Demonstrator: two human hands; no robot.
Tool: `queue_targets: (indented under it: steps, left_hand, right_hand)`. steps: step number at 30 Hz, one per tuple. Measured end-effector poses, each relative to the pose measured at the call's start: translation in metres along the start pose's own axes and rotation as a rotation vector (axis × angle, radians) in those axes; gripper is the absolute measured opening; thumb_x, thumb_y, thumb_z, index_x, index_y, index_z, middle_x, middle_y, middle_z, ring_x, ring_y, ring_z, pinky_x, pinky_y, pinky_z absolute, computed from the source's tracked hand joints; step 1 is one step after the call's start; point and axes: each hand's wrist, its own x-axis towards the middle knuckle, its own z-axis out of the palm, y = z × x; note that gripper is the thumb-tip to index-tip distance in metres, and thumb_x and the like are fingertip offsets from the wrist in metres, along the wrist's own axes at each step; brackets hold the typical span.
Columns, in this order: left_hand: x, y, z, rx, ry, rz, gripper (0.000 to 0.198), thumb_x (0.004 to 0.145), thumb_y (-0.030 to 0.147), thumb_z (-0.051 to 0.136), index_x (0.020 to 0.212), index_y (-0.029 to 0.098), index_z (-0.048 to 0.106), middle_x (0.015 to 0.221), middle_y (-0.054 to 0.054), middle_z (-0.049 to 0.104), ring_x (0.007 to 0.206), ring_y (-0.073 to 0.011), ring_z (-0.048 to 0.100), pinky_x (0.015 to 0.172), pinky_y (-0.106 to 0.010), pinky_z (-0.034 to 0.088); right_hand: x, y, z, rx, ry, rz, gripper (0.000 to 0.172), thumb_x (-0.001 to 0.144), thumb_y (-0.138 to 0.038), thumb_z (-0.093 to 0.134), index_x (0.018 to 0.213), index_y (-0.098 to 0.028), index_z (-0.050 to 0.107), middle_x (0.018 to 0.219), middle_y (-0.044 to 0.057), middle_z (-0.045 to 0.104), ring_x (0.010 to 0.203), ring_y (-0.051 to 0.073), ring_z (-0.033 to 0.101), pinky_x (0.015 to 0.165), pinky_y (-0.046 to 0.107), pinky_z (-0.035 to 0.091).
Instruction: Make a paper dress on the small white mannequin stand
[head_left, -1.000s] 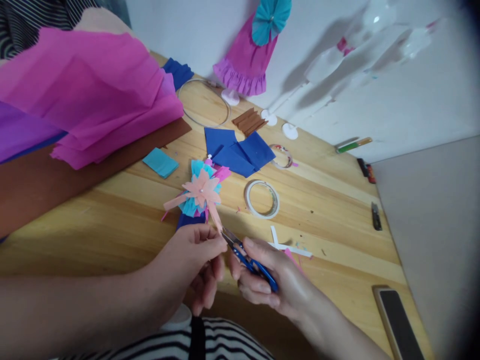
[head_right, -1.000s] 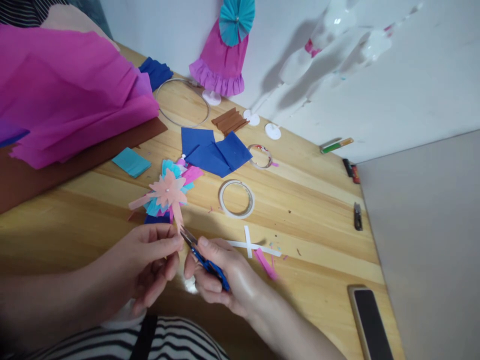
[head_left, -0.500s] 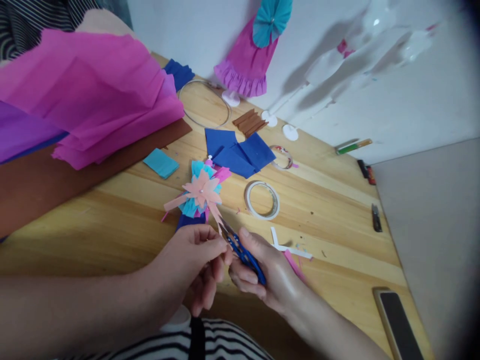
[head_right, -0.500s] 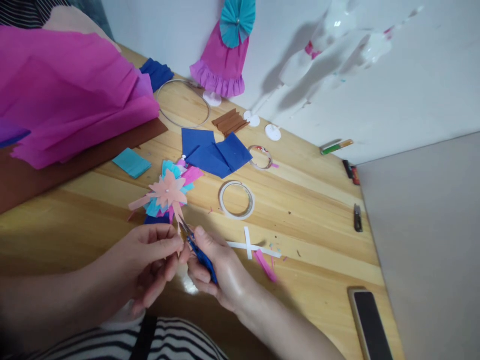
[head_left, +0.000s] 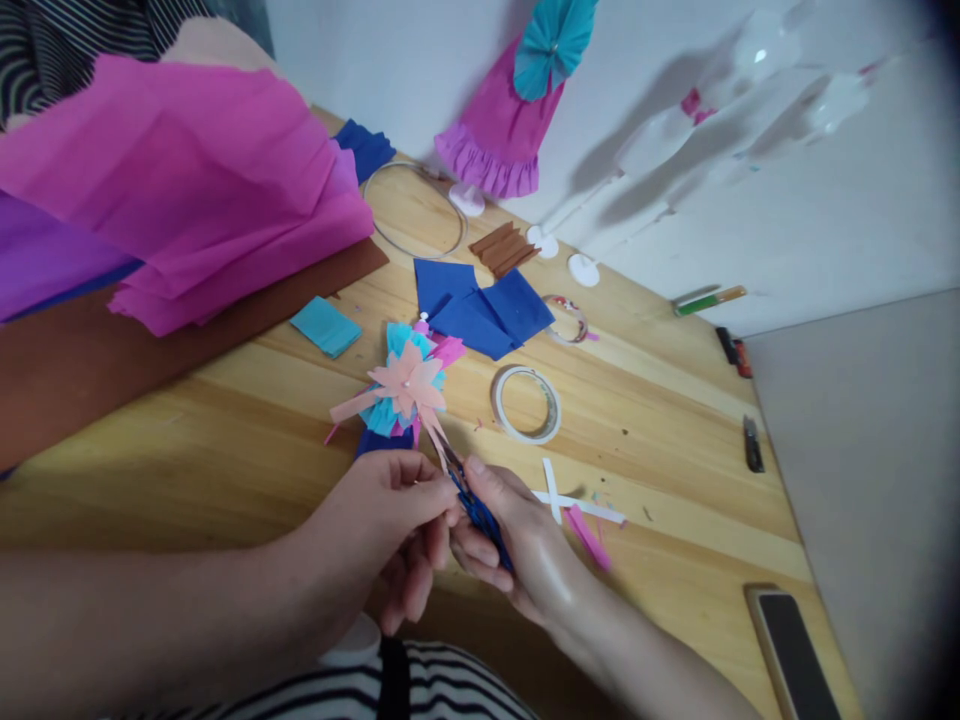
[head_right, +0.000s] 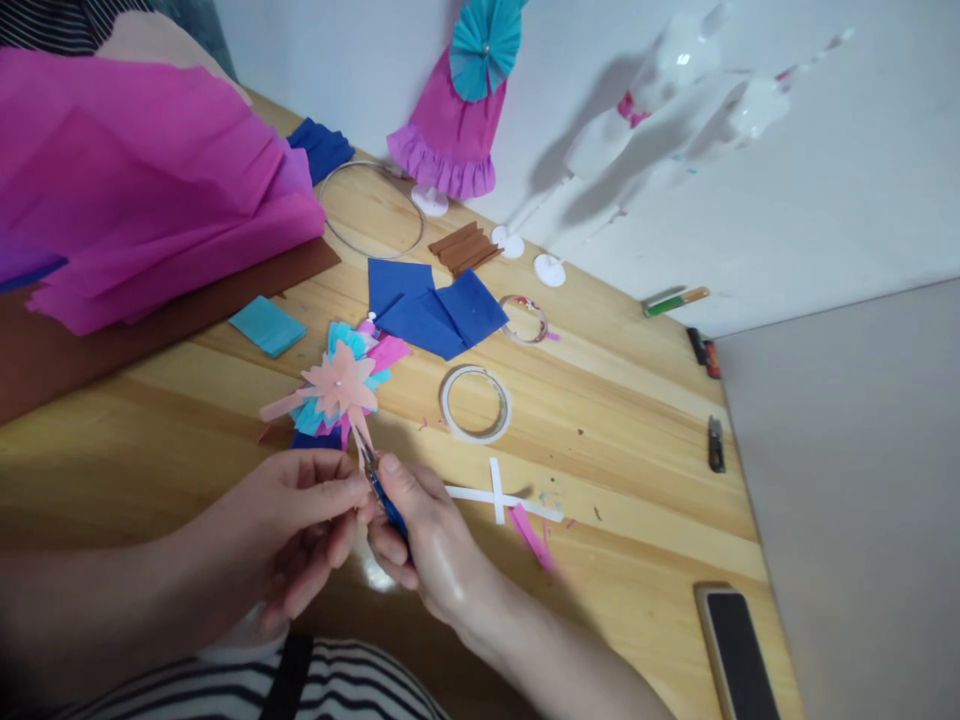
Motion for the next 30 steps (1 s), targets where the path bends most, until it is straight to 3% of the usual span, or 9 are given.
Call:
queue_targets:
  steps: [12, 30]
  left_hand:
    - [-0.0007, -0.0001, -0.0002, 0.047, -0.012, -0.029, 0.030, 0.073, 0.042, 0.059, 0.060, 0.017, 0.046, 0.045, 0.005, 0.050, 0.025, -0.0064, 0.042, 0.023, -0.014, 0.031]
    - [-0.0002, 0.0022, 0.0007, 0.054, -0.008, -0.052, 0.031, 0.067, 0.045, 0.061, 0.064, 0.018, 0.045, 0.047, 0.006, 0.051, 0.024, -0.0062, 0.041, 0.023, -0.014, 0.030]
  right_hand:
    - [0.0029, 0.0051, 0.0050, 0.086, 0.048, -0.011, 0.050, 0.072, -0.062, 0.065, 0.060, -0.016, 0.050, 0.040, -0.011, 0.033, 0.032, 0.000, 0.016, 0.029, 0.014, 0.010]
    - [0.0032, 0.0056, 0.0018, 0.142, 0.020, 0.052, 0.050, 0.074, -0.063, 0.063, 0.061, -0.016, 0.050, 0.035, -0.012, 0.033, 0.028, 0.000, 0.016, 0.030, 0.015, 0.008]
